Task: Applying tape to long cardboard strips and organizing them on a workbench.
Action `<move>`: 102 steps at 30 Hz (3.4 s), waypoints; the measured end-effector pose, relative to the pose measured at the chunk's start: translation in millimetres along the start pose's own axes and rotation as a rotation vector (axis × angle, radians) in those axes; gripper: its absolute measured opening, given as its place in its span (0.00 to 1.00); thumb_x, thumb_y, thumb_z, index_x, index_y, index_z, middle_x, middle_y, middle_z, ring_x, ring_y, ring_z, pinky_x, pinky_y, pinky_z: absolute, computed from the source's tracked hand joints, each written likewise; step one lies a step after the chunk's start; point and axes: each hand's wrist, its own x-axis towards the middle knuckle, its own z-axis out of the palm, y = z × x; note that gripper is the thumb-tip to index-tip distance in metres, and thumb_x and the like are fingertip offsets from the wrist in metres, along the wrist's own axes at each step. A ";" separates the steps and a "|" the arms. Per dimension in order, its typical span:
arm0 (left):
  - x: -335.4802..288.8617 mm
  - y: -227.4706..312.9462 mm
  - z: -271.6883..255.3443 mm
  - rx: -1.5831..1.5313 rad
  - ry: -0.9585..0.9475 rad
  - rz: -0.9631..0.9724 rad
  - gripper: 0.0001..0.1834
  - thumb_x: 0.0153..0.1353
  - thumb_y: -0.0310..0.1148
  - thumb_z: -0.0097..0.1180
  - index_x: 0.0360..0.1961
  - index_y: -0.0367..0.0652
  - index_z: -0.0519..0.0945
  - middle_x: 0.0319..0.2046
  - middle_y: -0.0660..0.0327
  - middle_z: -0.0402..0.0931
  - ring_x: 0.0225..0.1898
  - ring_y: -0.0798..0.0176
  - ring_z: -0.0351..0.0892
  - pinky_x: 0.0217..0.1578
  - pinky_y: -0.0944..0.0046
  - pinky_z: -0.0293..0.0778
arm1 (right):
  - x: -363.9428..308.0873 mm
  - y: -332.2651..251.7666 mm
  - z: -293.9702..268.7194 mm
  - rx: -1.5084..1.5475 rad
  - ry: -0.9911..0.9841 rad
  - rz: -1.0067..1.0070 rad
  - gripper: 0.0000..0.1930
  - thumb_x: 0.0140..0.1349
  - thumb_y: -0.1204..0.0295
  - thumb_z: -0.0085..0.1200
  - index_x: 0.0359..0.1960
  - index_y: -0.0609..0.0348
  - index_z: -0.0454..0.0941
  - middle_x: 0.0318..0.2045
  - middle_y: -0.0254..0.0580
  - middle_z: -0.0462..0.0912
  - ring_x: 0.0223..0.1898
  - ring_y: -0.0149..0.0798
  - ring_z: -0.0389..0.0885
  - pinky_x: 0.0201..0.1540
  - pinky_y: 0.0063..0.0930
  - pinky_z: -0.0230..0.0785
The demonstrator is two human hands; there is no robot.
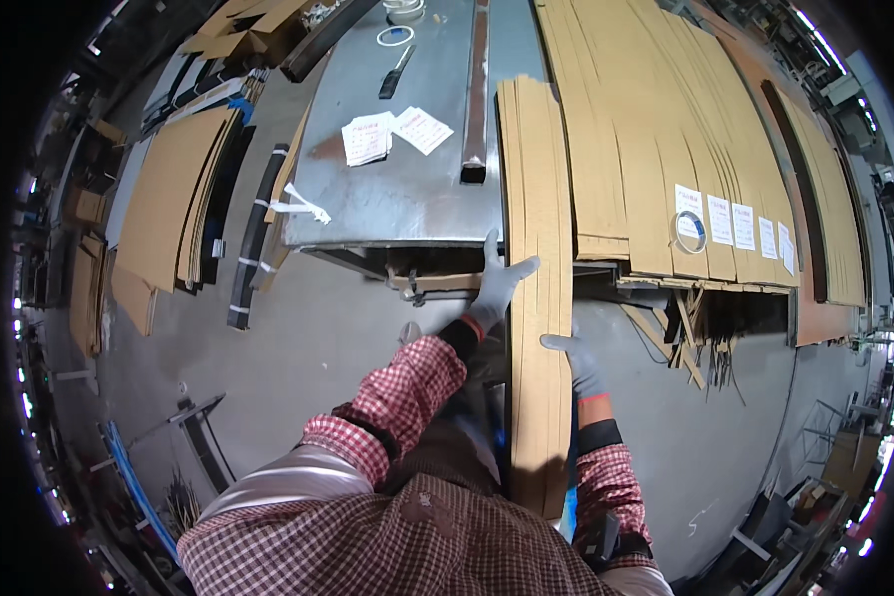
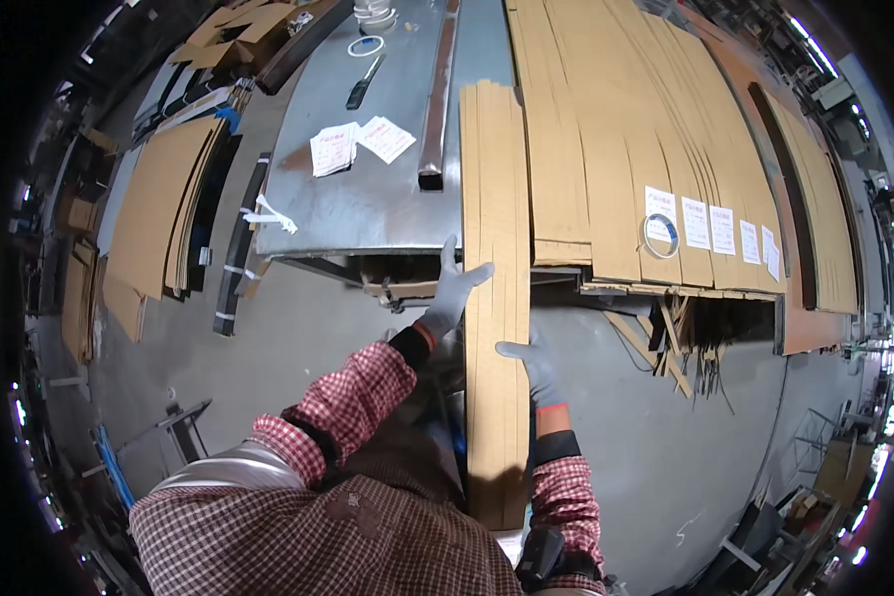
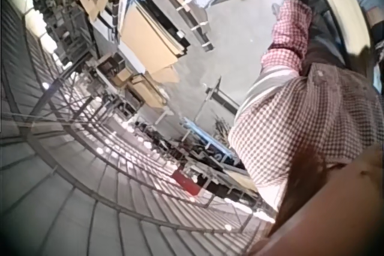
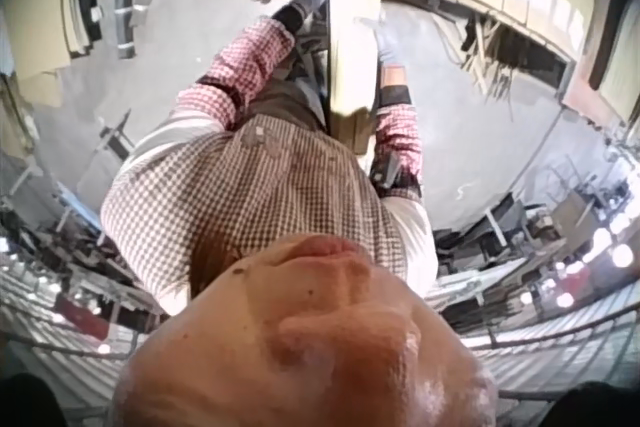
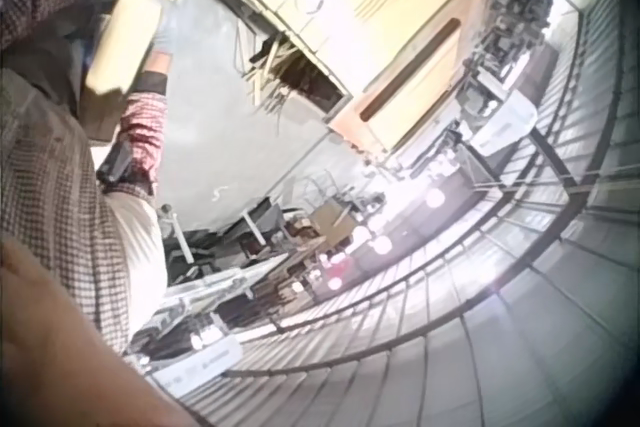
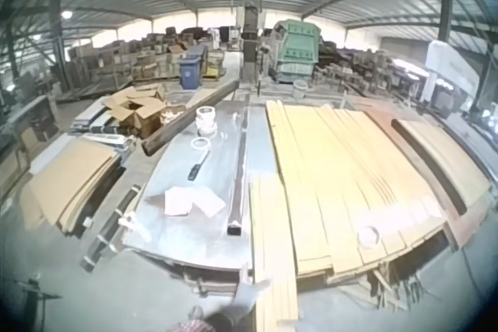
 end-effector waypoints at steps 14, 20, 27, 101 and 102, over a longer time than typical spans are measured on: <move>24.0 10.7 -45.7 1.078 0.064 0.081 0.39 0.63 0.48 0.61 0.64 0.31 0.63 0.50 0.51 0.76 0.50 0.59 0.75 0.51 0.58 0.73 | -25.0 -23.8 4.4 -0.672 0.579 -0.330 0.35 0.57 0.67 0.64 0.64 0.71 0.64 0.60 0.54 0.72 0.62 0.45 0.71 0.64 0.37 0.63; 114.7 125.8 -95.7 1.485 0.158 0.968 0.22 0.51 0.24 0.56 0.50 0.30 0.70 0.31 0.52 0.76 0.32 0.57 0.80 0.34 0.60 0.76 | -312.4 108.0 -29.6 -0.758 1.342 -0.166 0.30 0.63 0.66 0.60 0.62 0.71 0.67 0.62 0.57 0.71 0.64 0.47 0.68 0.67 0.37 0.59; 72.6 144.7 -1.9 1.610 -0.040 0.710 0.28 0.51 0.28 0.53 0.56 0.32 0.72 0.52 0.39 0.73 0.56 0.38 0.72 0.54 0.47 0.69 | -485.3 328.5 11.7 -0.081 1.825 0.032 0.31 0.64 0.51 0.56 0.63 0.58 0.69 0.50 0.44 0.79 0.49 0.39 0.74 0.52 0.38 0.68; 103.8 96.8 17.0 1.930 -0.669 1.035 0.23 0.63 0.46 0.50 0.57 0.50 0.77 0.63 0.58 0.69 0.65 0.48 0.63 0.62 0.39 0.55 | 88.3 -21.9 78.3 -1.170 1.055 -0.530 0.13 0.59 0.60 0.54 0.30 0.57 0.83 0.32 0.50 0.83 0.37 0.52 0.81 0.42 0.44 0.72; 98.9 99.1 13.8 1.943 -0.674 1.006 0.22 0.63 0.46 0.50 0.57 0.53 0.78 0.63 0.59 0.70 0.65 0.48 0.63 0.63 0.38 0.54 | 88.5 -26.9 81.7 -1.250 1.087 -0.505 0.13 0.59 0.60 0.53 0.28 0.56 0.83 0.32 0.49 0.83 0.37 0.52 0.81 0.41 0.44 0.72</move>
